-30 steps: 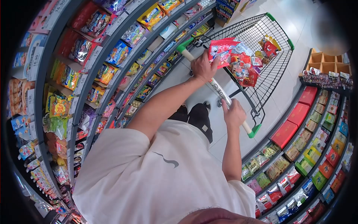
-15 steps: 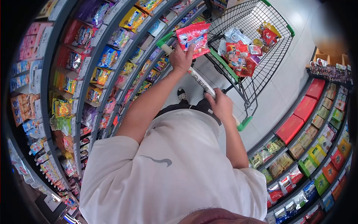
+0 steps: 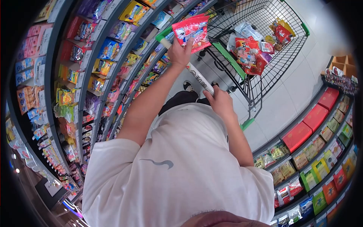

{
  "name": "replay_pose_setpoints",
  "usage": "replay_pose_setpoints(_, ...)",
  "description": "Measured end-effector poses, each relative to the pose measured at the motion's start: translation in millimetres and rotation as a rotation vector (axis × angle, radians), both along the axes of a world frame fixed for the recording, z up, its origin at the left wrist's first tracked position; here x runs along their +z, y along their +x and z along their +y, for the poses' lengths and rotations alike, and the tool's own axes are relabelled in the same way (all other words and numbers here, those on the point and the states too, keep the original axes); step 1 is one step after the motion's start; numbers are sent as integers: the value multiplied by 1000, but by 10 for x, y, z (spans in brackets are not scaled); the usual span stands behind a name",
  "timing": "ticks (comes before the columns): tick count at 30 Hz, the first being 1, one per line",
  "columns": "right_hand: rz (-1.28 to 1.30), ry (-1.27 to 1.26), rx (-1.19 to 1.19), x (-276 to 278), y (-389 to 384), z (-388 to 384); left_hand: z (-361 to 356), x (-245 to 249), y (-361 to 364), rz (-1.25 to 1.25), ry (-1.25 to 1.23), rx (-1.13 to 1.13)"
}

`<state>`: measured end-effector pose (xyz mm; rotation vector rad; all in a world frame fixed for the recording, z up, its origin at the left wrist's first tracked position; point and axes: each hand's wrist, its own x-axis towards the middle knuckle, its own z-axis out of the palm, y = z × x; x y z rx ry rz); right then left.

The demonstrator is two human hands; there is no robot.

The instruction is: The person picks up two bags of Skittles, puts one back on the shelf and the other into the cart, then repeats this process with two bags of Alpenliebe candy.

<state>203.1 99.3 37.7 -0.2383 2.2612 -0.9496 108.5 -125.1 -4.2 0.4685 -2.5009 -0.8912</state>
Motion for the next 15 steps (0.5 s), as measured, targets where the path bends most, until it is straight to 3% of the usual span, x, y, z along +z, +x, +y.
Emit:
replay_pose_setpoints(5,-24,-5,14,-1,-15,50,66,54,65,-8,-2,-21)
replay_pose_setpoints(15,222,11,39,-89,115,112,188,101,182,-51,-19,-16)
